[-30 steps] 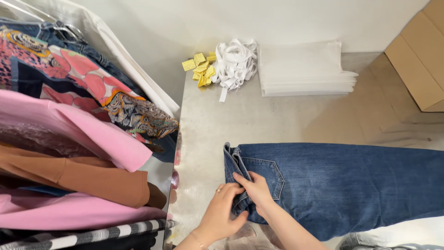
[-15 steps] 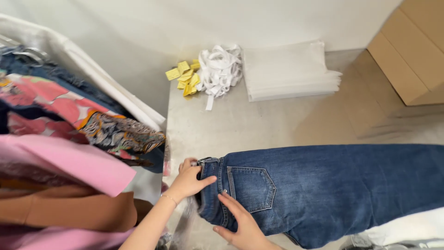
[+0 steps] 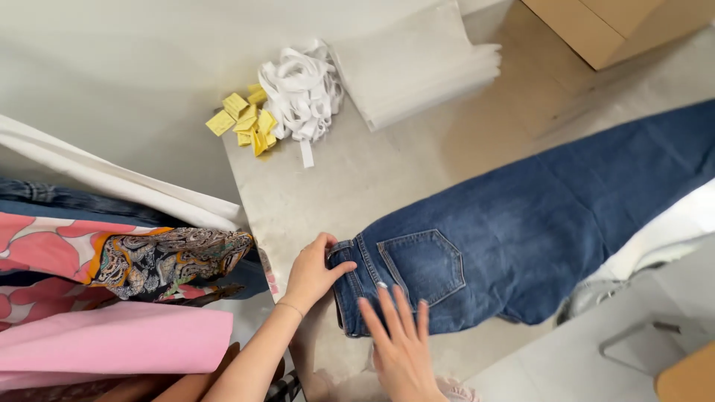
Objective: The person picks up a brown shirt and a green shirt from a table, places them on hangers, and hangs them on a clothing rack. They then take a pair of jeans from the rack, fold them on a table, and place the folded jeans back on the table.
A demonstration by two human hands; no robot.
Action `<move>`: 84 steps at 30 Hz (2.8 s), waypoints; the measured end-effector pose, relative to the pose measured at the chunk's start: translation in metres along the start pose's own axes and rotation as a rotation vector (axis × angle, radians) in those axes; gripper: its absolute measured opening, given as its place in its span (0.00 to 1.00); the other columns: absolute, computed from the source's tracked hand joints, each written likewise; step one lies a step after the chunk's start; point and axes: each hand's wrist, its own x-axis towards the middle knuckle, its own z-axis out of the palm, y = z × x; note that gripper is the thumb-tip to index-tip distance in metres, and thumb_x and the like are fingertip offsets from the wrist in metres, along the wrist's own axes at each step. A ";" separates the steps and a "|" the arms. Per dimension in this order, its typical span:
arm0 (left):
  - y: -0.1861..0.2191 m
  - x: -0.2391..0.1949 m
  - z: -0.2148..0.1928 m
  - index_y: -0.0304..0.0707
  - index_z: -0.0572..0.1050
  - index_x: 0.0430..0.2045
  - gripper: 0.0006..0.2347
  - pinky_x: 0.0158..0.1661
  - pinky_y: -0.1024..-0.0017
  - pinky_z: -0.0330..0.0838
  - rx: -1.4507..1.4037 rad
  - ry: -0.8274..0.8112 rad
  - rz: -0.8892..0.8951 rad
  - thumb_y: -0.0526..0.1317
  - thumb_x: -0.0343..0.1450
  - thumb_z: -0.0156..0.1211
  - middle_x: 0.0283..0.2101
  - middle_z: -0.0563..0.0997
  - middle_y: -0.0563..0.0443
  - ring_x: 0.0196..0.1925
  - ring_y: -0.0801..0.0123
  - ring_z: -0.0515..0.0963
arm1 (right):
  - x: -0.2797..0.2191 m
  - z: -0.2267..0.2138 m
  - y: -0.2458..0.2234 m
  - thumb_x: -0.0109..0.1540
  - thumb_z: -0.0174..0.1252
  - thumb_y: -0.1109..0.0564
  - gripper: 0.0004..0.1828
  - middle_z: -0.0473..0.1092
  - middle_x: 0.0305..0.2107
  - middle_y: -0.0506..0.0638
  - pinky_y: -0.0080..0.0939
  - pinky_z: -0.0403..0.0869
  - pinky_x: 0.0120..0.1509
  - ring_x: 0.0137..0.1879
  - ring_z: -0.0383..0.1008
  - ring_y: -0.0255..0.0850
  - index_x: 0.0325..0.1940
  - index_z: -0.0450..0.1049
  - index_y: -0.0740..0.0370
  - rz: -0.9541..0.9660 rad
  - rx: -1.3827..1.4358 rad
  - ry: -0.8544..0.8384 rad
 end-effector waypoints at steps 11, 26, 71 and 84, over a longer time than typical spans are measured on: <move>0.026 -0.036 -0.007 0.51 0.68 0.65 0.36 0.70 0.39 0.47 0.611 -0.144 1.113 0.30 0.57 0.61 0.74 0.62 0.41 0.75 0.47 0.59 | -0.016 0.010 0.015 0.49 0.58 0.62 0.19 0.73 0.51 0.46 0.65 0.59 0.72 0.64 0.68 0.51 0.43 0.78 0.49 0.009 0.483 0.166; -0.004 0.016 0.045 0.43 0.83 0.45 0.20 0.56 0.61 0.75 0.306 -0.416 1.336 0.24 0.61 0.56 0.53 0.85 0.47 0.56 0.55 0.82 | -0.063 -0.031 0.007 0.45 0.79 0.25 0.58 0.70 0.56 0.54 0.71 0.53 0.72 0.64 0.66 0.54 0.74 0.67 0.44 0.144 0.380 -0.094; 0.159 0.037 0.064 0.56 0.82 0.40 0.29 0.38 0.59 0.72 0.845 -0.907 0.750 0.70 0.52 0.65 0.37 0.85 0.53 0.42 0.58 0.82 | -0.046 -0.034 0.096 0.62 0.62 0.43 0.37 0.66 0.70 0.43 0.42 0.66 0.74 0.69 0.72 0.40 0.75 0.63 0.39 0.760 0.990 -0.125; 0.156 0.056 0.080 0.51 0.81 0.42 0.34 0.47 0.68 0.72 0.601 -0.894 0.456 0.68 0.47 0.69 0.47 0.83 0.56 0.50 0.66 0.80 | -0.061 -0.005 0.089 0.50 0.71 0.33 0.55 0.69 0.64 0.43 0.55 0.76 0.50 0.54 0.69 0.53 0.76 0.60 0.48 0.510 0.061 -0.220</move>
